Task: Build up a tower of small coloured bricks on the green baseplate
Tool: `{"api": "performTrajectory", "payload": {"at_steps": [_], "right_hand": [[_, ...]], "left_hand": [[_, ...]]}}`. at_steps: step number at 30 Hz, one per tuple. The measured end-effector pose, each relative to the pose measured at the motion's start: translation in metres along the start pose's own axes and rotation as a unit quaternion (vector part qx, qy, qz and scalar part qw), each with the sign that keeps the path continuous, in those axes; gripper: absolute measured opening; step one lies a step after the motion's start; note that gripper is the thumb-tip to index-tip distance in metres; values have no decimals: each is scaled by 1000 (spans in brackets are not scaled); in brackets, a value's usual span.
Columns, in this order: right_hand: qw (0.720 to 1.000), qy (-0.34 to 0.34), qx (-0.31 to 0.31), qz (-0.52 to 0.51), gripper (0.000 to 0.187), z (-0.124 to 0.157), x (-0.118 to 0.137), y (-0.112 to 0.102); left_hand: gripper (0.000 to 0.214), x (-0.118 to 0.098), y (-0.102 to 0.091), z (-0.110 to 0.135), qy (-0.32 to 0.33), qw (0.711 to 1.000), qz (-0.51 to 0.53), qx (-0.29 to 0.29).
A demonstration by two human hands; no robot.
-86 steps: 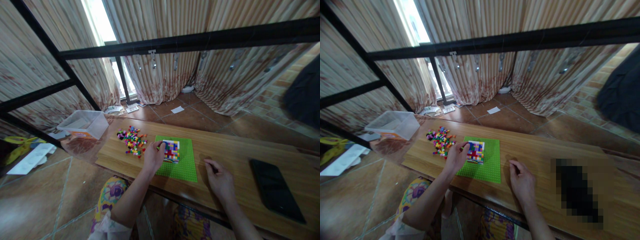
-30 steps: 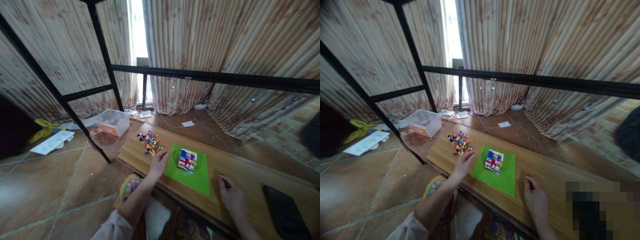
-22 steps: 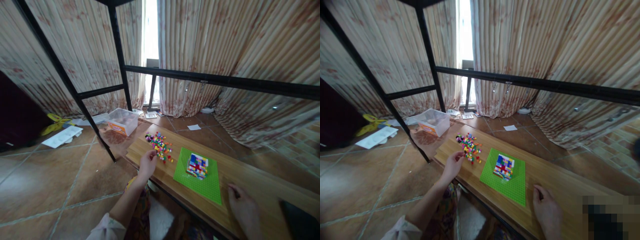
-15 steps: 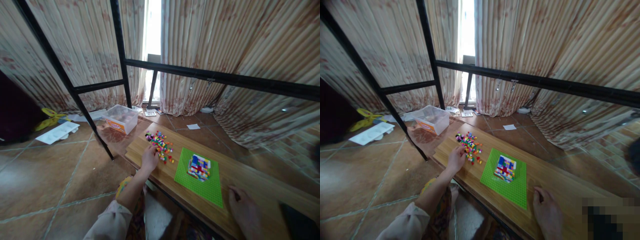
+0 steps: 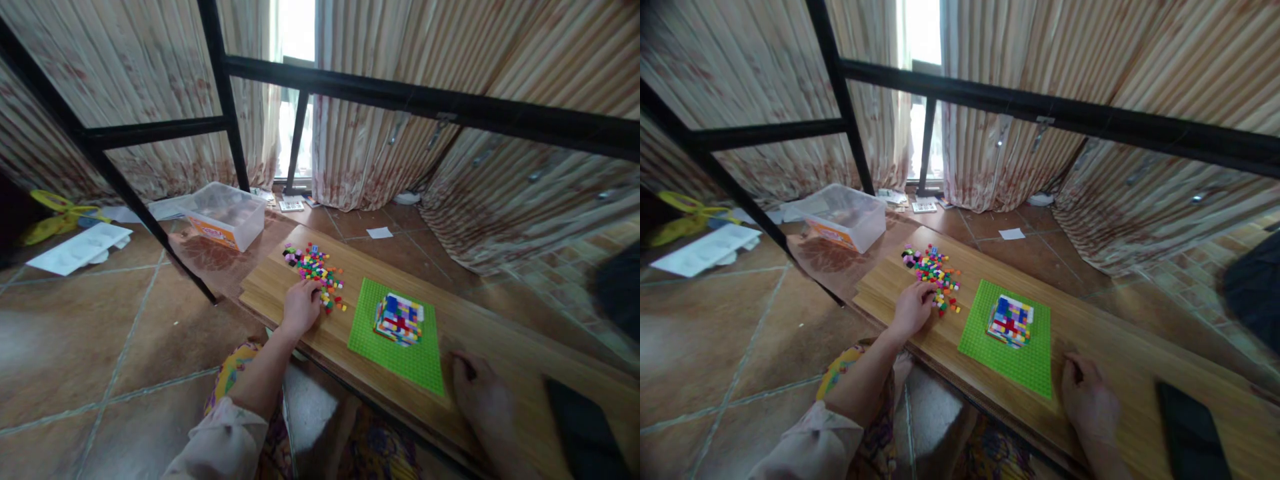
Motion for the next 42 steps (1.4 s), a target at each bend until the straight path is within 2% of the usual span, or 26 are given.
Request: {"api": "performTrajectory", "payload": {"at_steps": [4,8,11,15,21,23,26,29,31,36,42], "right_hand": [[1000,2,-2,15,38,0,1,-1],[1000,9,-14,10,37,0,4,-1],[1000,6,-25,2,38,0,6,-1],[999,5,-29,-15,39,0,8,-1],[1000,26,-1,-8,35,-1,17,-5],[999,35,9,-4,32,-2,20,-7],[999,43,16,-11,29,-3,23,-9],[998,50,23,-19,27,-4,27,-11],[998,56,25,-23,27,-4,28,-12],[997,64,30,-33,27,-5,31,-14],[995,73,42,-44,26,-5,33,-18]], "left_hand": [[27,-3,-1,-1,-5,999,39,-10],[27,-9,1,1,0,986,169,2],[26,-15,7,2,-22,960,279,-1],[25,-23,15,3,-85,910,406,4],[29,-33,19,17,-154,860,486,13],[29,-40,20,22,-160,854,495,24],[25,-56,23,23,-131,878,459,46],[16,-78,28,15,-58,926,365,81],[14,-93,35,8,-14,944,313,102],[14,-117,57,-9,44,963,238,116],[19,-127,75,-16,104,977,140,120]]}}
Point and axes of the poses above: each hand's wrist, its own z-axis away from the middle knuckle, its own y-axis out of the palm, x = y × z, the point moved 2 cm from there along -z, towards the middle knuckle, and after that the axes turned 7 degrees about z, right-handed, at the moved point
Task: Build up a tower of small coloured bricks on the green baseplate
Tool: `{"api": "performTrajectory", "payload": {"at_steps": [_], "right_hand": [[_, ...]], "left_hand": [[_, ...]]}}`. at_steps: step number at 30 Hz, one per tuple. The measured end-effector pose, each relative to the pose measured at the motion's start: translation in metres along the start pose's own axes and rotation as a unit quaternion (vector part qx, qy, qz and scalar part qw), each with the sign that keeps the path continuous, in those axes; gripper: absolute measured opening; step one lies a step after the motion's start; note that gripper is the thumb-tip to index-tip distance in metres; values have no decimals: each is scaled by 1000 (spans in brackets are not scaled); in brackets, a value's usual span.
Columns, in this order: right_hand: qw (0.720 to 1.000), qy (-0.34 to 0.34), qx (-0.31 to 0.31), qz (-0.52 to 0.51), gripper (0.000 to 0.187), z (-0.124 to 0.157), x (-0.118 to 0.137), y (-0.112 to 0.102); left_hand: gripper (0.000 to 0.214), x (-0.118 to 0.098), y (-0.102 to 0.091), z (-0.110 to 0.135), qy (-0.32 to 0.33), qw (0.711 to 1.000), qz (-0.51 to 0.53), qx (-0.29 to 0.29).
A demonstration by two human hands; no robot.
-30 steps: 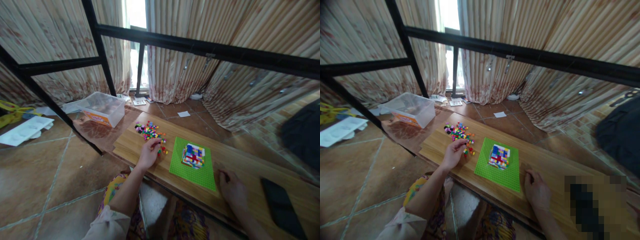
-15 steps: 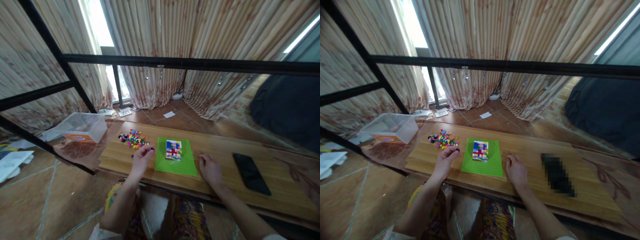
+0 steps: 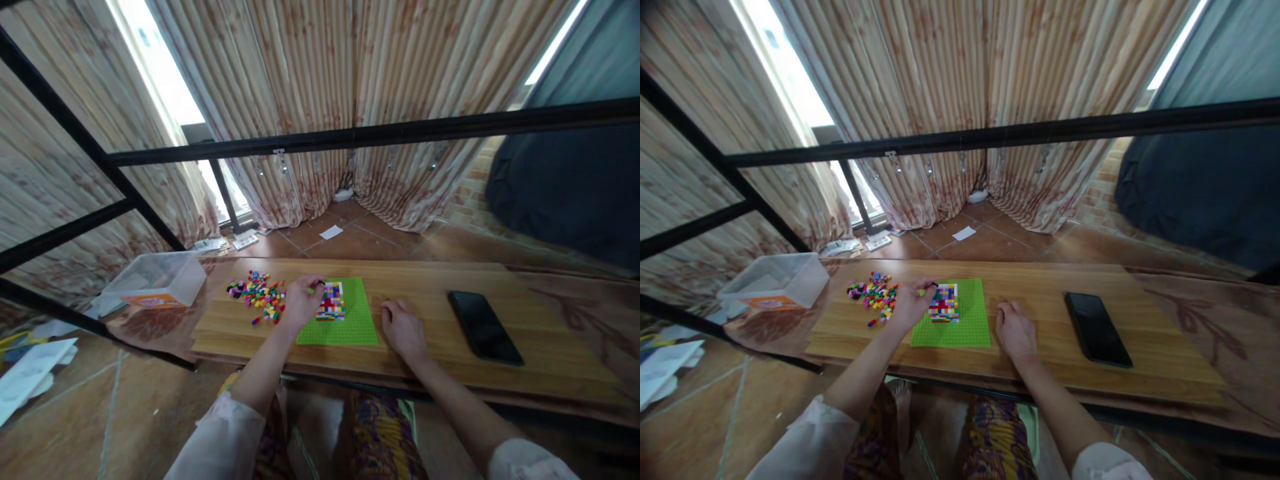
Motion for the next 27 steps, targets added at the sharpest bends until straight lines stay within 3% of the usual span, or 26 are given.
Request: {"api": "performTrajectory", "payload": {"at_steps": [14,21,27], "right_hand": [[1000,7,15,-9,27,1,2,-5],[1000,10,16,-10,25,0,1,-5],[1000,5,16,-11,25,0,1,-4]], "left_hand": [[15,-6,1,0,24,986,-164,19],[15,6,5,-4,-2,991,-127,29],[14,21,9,-11,-68,997,-29,8]]}}
Point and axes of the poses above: each hand's wrist, its own z-axis away from the middle knuckle, its own y-axis out of the palm, x = y × z, the point moved 2 cm from there along -z, towards the middle knuckle, and after that the axes turned 7 degrees about z, right-handed, at the moved point
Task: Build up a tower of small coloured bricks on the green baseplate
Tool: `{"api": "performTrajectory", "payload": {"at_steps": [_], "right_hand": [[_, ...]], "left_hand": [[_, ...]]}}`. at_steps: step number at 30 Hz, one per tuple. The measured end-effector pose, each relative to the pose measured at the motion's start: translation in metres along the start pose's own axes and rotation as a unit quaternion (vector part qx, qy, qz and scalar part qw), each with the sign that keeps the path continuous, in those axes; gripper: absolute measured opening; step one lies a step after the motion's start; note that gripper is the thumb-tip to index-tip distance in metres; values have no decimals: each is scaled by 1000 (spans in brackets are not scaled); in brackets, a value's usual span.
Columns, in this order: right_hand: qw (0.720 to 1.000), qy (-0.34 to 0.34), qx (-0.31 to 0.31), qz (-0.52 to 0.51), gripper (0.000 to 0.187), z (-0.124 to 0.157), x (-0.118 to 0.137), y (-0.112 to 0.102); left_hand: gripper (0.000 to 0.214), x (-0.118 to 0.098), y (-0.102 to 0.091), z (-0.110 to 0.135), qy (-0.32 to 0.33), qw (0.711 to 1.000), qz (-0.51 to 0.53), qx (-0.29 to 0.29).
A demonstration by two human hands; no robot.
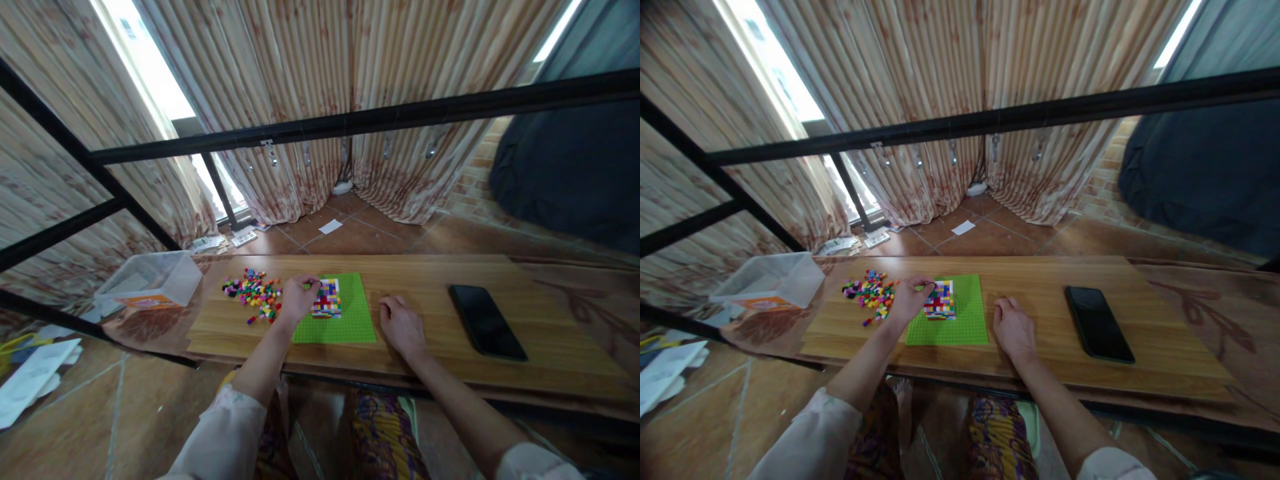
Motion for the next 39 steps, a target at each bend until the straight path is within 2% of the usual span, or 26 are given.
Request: {"api": "performTrajectory", "payload": {"at_steps": [4,9,19,27,39], "right_hand": [[1000,1,0,3,26,0,-1,0],[1000,1,-2,4,26,0,-2,2],[1000,-3,-13,7,25,1,-3,4],[1000,-2,-18,9,25,0,-4,6],[1000,-4,-9,14,27,1,-3,4]], "left_hand": [[12,11,6,1,-59,994,86,-30],[15,16,12,6,-119,972,191,-62],[14,12,23,13,-175,924,310,-143],[11,16,30,14,-194,907,318,-194],[21,16,35,10,-186,923,262,-211]]}}
Point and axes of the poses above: each hand's wrist, its own z-axis away from the middle knuckle, its own y-axis out of the palm, x = y × z, the point moved 2 cm from there along -z, towards the middle knuckle, and after that the axes turned 7 degrees about z, right-handed, at the moved point
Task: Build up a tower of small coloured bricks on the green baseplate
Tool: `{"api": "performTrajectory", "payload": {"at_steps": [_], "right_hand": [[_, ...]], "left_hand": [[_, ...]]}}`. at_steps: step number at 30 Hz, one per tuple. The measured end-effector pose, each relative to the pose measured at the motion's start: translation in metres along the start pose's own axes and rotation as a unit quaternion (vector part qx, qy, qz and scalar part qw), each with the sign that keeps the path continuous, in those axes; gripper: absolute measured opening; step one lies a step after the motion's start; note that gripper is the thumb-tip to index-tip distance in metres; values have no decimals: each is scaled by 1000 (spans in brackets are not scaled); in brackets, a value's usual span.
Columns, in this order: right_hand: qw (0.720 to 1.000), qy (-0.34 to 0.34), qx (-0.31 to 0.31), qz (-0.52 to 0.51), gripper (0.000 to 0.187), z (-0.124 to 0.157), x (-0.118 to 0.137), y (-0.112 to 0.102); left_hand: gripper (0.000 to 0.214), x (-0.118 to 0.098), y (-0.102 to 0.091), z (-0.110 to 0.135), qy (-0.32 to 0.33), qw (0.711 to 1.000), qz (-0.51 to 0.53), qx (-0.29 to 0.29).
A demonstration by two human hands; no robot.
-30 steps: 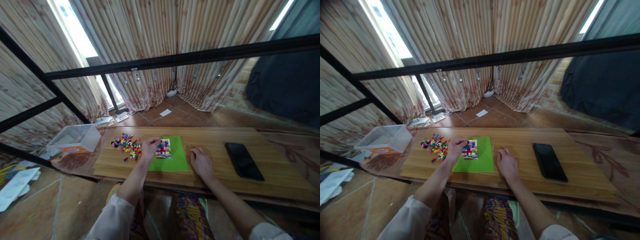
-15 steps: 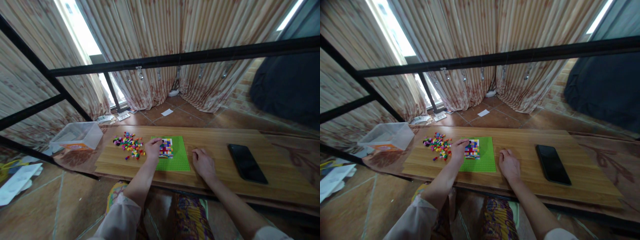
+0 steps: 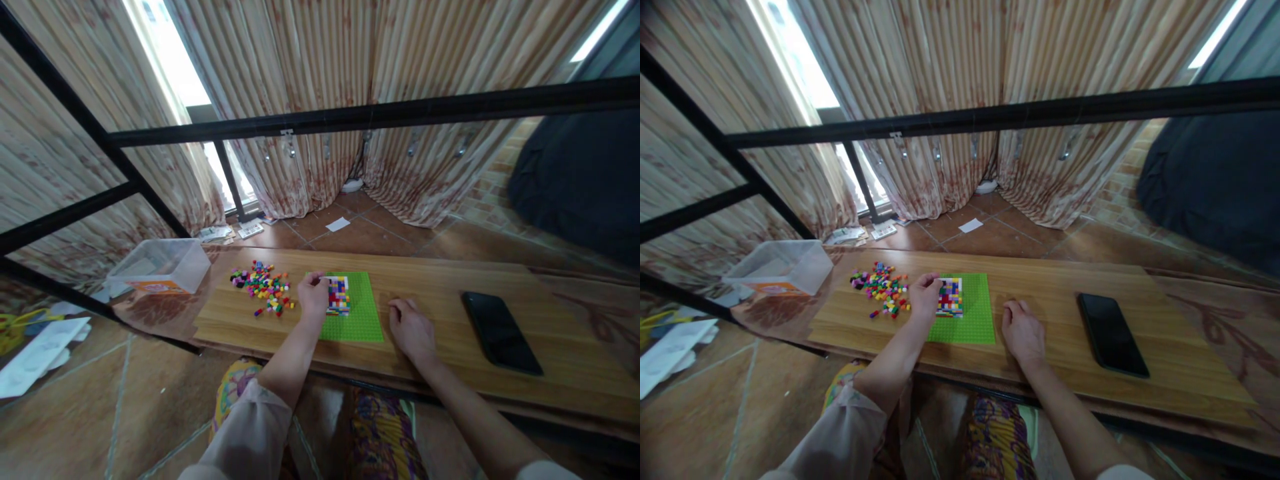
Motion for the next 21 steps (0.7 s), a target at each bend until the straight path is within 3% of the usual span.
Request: {"api": "performTrajectory", "payload": {"at_steps": [8,12,16,21], "right_hand": [[1000,-5,-3,8,27,0,0,-1],[1000,-10,6,27,28,1,-5,4],[998,-38,-19,36,29,-1,-12,10],[997,-50,-31,45,31,-1,-17,14]], "left_hand": [[18,2,5,-1,2,1000,-19,19],[20,-4,-6,5,23,999,-12,25],[25,-7,-44,16,63,998,-21,0],[23,-5,-116,19,81,993,-76,-49]]}}
Point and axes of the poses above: each hand's wrist, its own z-axis away from the middle knuckle, its own y-axis out of the palm, x = y × z, the point moved 2 cm from there along -z, towards the middle knuckle, and after that the axes turned 7 degrees about z, right-handed, at the moved point
